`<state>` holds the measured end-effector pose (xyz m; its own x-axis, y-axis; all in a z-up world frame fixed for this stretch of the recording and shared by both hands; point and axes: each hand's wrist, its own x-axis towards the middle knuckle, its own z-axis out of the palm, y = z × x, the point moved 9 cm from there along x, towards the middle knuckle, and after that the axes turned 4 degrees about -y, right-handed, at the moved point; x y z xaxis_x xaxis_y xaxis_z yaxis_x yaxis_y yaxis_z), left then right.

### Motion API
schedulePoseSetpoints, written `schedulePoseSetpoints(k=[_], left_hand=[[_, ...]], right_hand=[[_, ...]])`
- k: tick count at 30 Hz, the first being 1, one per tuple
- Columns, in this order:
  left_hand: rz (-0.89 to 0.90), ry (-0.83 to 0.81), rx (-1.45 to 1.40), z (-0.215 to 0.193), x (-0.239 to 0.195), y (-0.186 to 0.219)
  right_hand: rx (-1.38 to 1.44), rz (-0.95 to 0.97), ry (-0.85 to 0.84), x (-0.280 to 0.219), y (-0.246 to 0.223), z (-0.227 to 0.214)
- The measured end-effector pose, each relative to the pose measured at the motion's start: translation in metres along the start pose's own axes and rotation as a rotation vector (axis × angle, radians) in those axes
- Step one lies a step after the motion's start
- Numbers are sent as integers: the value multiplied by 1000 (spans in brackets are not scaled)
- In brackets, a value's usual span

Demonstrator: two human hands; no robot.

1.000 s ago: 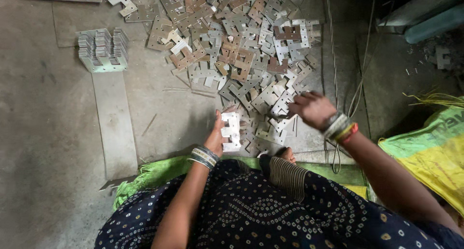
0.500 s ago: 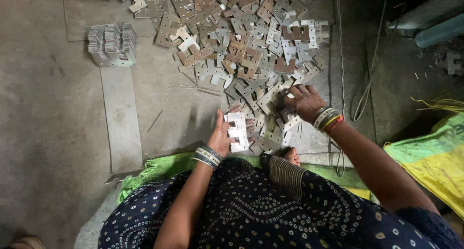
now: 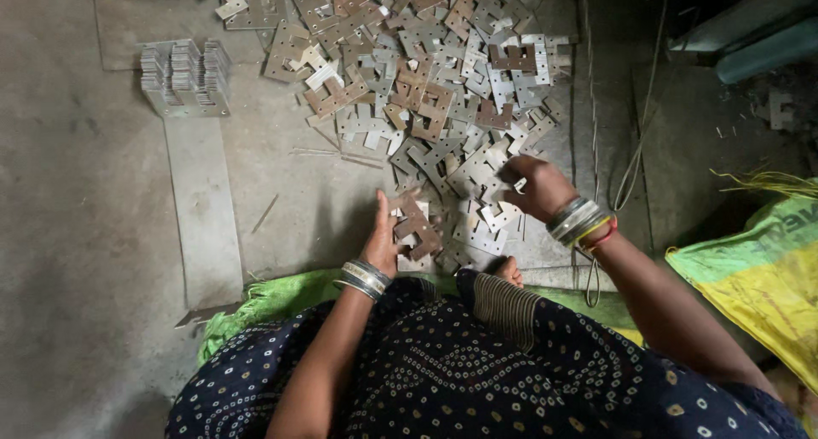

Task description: The person sorts metal pieces by picking them up from a pile on the floor and stacking them into a neat pile.

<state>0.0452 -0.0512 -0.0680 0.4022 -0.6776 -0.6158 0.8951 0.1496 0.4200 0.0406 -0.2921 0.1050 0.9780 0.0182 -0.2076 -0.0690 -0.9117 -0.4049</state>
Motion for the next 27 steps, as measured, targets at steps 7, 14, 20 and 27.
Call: schedulePoseSetpoints(k=[7,14,20,27], left_hand=[[-13,141,109,-20,2,-4],[126,144,116,-31,16,-2],[169,76,6,-25,14,7],[148,96,-13,-12,-1,13]], right_hand=[[-598,-178,-194,-38,37,87],[-482,-73,-76,-30,18,57],[-311,-443,209,-35,-70,29],[-201,-764,323,-48,-142,6]])
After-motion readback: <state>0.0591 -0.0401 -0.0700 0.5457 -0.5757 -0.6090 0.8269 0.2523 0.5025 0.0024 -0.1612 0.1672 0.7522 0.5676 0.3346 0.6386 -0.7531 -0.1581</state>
